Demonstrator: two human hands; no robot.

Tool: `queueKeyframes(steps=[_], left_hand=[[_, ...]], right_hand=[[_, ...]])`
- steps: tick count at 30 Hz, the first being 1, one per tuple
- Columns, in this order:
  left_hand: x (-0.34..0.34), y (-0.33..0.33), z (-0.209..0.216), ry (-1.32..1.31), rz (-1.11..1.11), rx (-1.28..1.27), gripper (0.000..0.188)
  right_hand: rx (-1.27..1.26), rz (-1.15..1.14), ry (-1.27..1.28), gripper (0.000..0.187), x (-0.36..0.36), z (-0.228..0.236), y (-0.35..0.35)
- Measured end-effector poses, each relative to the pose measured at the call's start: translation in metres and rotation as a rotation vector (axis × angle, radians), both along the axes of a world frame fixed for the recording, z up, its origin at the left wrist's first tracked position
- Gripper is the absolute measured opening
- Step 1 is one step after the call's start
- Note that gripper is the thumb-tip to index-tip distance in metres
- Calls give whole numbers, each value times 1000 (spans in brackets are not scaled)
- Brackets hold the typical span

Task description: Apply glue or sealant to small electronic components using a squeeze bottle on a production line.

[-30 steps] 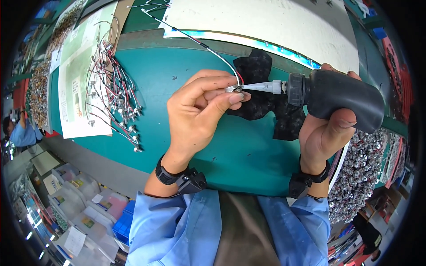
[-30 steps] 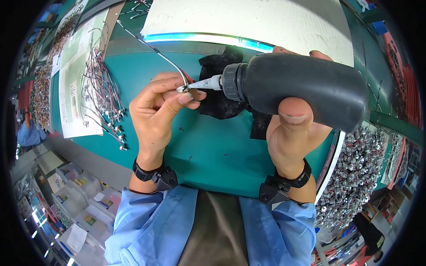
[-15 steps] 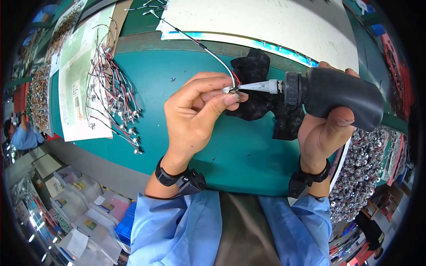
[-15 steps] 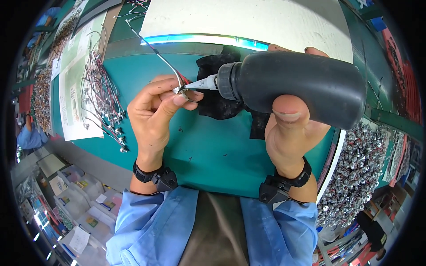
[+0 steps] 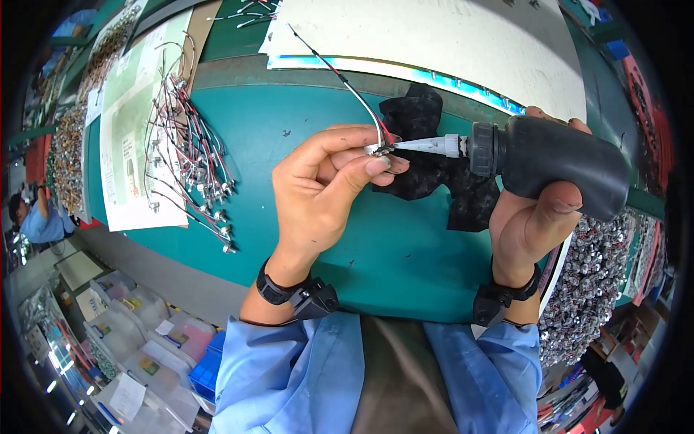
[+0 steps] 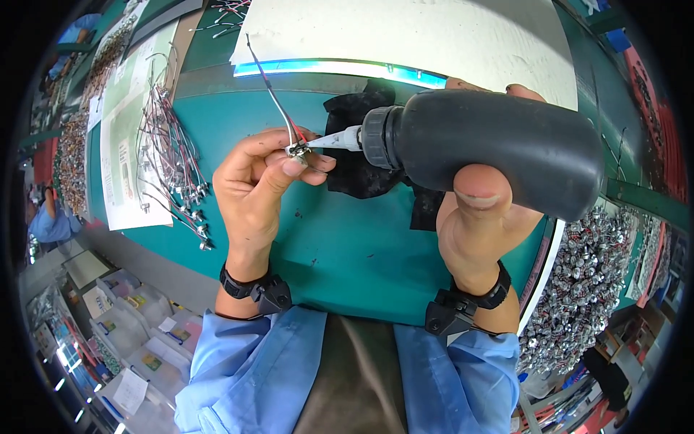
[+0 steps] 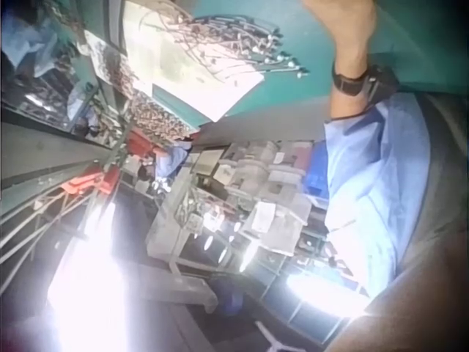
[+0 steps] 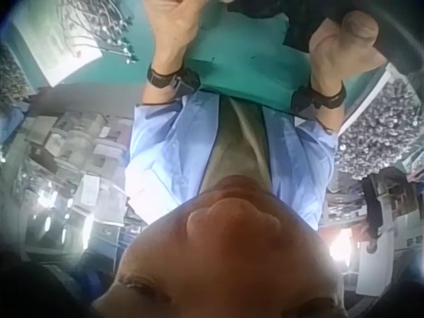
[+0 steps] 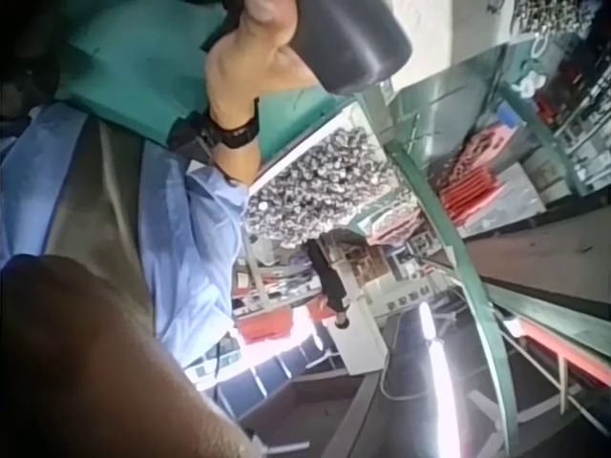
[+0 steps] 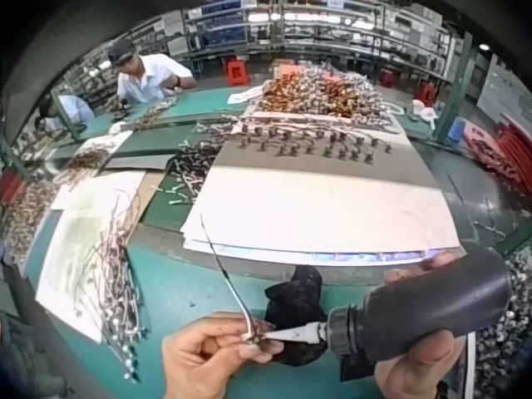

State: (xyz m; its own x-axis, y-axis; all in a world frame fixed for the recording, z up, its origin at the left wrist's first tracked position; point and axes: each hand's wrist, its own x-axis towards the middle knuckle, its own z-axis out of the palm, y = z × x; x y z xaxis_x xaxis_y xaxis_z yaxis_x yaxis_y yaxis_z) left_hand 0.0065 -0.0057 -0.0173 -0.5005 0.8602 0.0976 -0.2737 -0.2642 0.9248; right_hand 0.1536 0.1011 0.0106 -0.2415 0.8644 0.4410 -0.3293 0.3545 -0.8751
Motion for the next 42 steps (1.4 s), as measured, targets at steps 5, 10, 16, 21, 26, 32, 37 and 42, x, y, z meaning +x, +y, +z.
queueKeyframes(steps=[5, 10, 16, 21, 26, 32, 37, 42], left_hand=[[1, 1, 0, -18, -10, 1, 18], [1, 1, 4, -31, -20, -5, 18], [-4, 4, 2, -45, -38, -2, 19], [-7, 2, 10, -85, -45, -39, 19], [-9, 4, 2, 64, 7, 59, 18], [-24, -3, 17, 121, 159, -10, 17], [-71, 16, 46, 633, 325, -127, 15], [-144, 87, 67, 804, 409, -327, 17]], right_hand=[[-17, 89, -35, 60, 3, 1, 1], [-7, 35, -8, 61, 3, -1, 3], [4, -9, -25, 63, -3, -3, 5], [45, 67, 18, 60, -9, 2, 13], [-219, -92, 101, 45, 14, 4, 50], [-307, -207, 324, 28, 58, 34, 79], [-253, -165, 443, 22, 90, 35, 97], [-258, -184, 477, 22, 80, 52, 91]])
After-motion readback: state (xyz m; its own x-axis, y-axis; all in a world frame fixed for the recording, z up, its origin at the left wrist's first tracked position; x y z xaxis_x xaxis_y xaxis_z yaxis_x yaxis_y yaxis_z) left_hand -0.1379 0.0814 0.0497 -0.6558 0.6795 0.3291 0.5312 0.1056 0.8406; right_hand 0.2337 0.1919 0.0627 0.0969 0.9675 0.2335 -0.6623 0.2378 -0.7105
